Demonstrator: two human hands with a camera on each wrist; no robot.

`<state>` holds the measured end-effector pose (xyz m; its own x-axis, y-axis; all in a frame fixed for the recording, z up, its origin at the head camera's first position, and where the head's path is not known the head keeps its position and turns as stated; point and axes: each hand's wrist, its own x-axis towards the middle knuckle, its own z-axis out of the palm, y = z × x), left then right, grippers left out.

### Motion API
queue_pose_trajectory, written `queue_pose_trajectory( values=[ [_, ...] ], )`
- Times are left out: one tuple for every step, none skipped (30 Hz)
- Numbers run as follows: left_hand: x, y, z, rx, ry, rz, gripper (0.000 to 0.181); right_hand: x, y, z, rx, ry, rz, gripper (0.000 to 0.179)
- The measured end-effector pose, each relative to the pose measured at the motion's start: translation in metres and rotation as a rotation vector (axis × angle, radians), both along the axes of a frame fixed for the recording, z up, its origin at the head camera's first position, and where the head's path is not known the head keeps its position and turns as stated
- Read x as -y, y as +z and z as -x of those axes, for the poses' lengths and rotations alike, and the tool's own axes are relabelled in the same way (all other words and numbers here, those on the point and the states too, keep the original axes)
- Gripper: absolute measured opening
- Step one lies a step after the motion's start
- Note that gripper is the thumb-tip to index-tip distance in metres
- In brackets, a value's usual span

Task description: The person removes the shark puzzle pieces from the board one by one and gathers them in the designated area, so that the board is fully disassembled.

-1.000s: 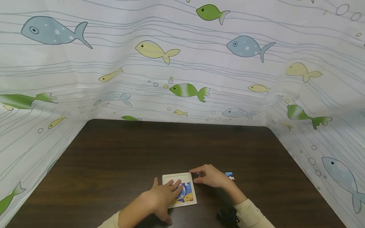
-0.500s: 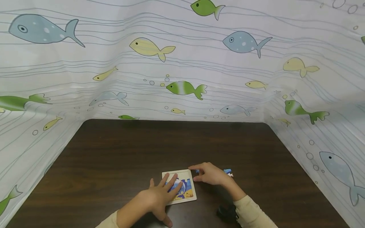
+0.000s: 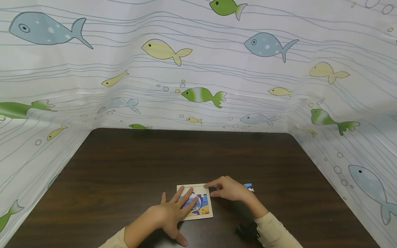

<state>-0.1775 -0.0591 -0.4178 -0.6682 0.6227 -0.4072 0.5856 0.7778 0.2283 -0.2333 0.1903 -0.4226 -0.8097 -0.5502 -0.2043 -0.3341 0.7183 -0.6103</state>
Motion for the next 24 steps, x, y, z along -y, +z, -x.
queue_pose_trajectory(
  values=[
    [-0.001,0.0,0.0,0.001,0.001,0.002,0.118,0.0,0.0,0.0,0.003,0.006,0.004,0.034],
    [-0.001,0.0,0.0,0.003,0.002,0.004,0.117,0.0,0.0,-0.001,0.008,0.012,0.009,0.032],
    [-0.001,0.0,0.0,0.005,0.003,0.007,0.117,0.001,-0.001,-0.001,0.013,0.018,0.014,0.031],
    [-0.002,0.0,0.0,0.007,0.004,0.009,0.117,0.001,-0.001,-0.001,0.017,0.025,0.023,0.03],
    [-0.002,0.0,0.0,0.01,0.004,0.009,0.117,0.001,-0.001,-0.001,0.021,0.032,0.029,0.028],
    [-0.002,0.001,0.0,0.011,0.004,0.011,0.117,0.002,-0.001,-0.001,0.024,0.037,0.034,0.026],
    [-0.002,0.001,0.001,0.012,0.002,0.013,0.117,0.002,-0.001,-0.001,0.023,0.041,0.036,0.025],
    [-0.002,0.001,0.001,0.012,0.0,0.016,0.117,0.002,-0.002,-0.001,0.021,0.043,0.039,0.024],
    [-0.002,0.001,0.002,0.012,-0.001,0.019,0.117,0.003,-0.002,-0.001,0.018,0.047,0.042,0.022],
    [-0.002,0.002,0.002,0.011,-0.003,0.021,0.116,0.004,-0.001,-0.001,0.014,0.051,0.044,0.021],
    [-0.002,0.002,0.003,0.01,-0.003,0.022,0.116,0.004,-0.001,-0.001,0.013,0.055,0.045,0.02],
    [-0.002,0.002,0.003,0.011,-0.003,0.023,0.116,0.005,-0.001,-0.001,0.014,0.059,0.05,0.019],
    [-0.002,0.002,0.003,0.013,-0.001,0.021,0.116,0.006,-0.001,-0.001,0.015,0.065,0.058,0.018],
    [-0.002,0.002,0.003,0.017,0.002,0.021,0.116,0.007,-0.001,-0.002,0.018,0.071,0.066,0.016],
    [-0.002,0.003,0.002,0.02,0.004,0.019,0.116,0.008,0.0,-0.002,0.023,0.076,0.072,0.015],
    [-0.002,0.003,0.002,0.021,0.002,0.022,0.115,0.009,-0.001,-0.002,0.027,0.077,0.081,0.014],
    [-0.002,0.003,0.001,0.023,0.001,0.022,0.115,0.01,-0.001,-0.003,0.032,0.077,0.087,0.013],
    [-0.003,0.003,0.001,0.026,0.0,0.024,0.115,0.011,-0.002,-0.003,0.034,0.076,0.091,0.011],
    [-0.003,0.004,0.001,0.028,-0.001,0.025,0.114,0.012,-0.002,-0.004,0.035,0.073,0.093,0.01],
    [-0.004,0.004,0.0,0.025,-0.003,0.028,0.114,0.013,-0.003,-0.004,0.033,0.068,0.091,0.01],
    [-0.004,0.004,0.0,0.023,-0.006,0.031,0.114,0.013,-0.004,-0.005,0.029,0.062,0.088,0.01],
    [-0.005,0.005,0.0,0.022,-0.007,0.033,0.114,0.014,-0.005,-0.005,0.025,0.054,0.083,0.01],
    [-0.005,0.005,-0.001,0.023,-0.007,0.035,0.114,0.015,-0.006,-0.006,0.023,0.044,0.077,0.011],
    [-0.005,0.005,-0.001,0.023,-0.007,0.036,0.114,0.016,-0.006,-0.007,0.021,0.033,0.073,0.012]
  ],
)
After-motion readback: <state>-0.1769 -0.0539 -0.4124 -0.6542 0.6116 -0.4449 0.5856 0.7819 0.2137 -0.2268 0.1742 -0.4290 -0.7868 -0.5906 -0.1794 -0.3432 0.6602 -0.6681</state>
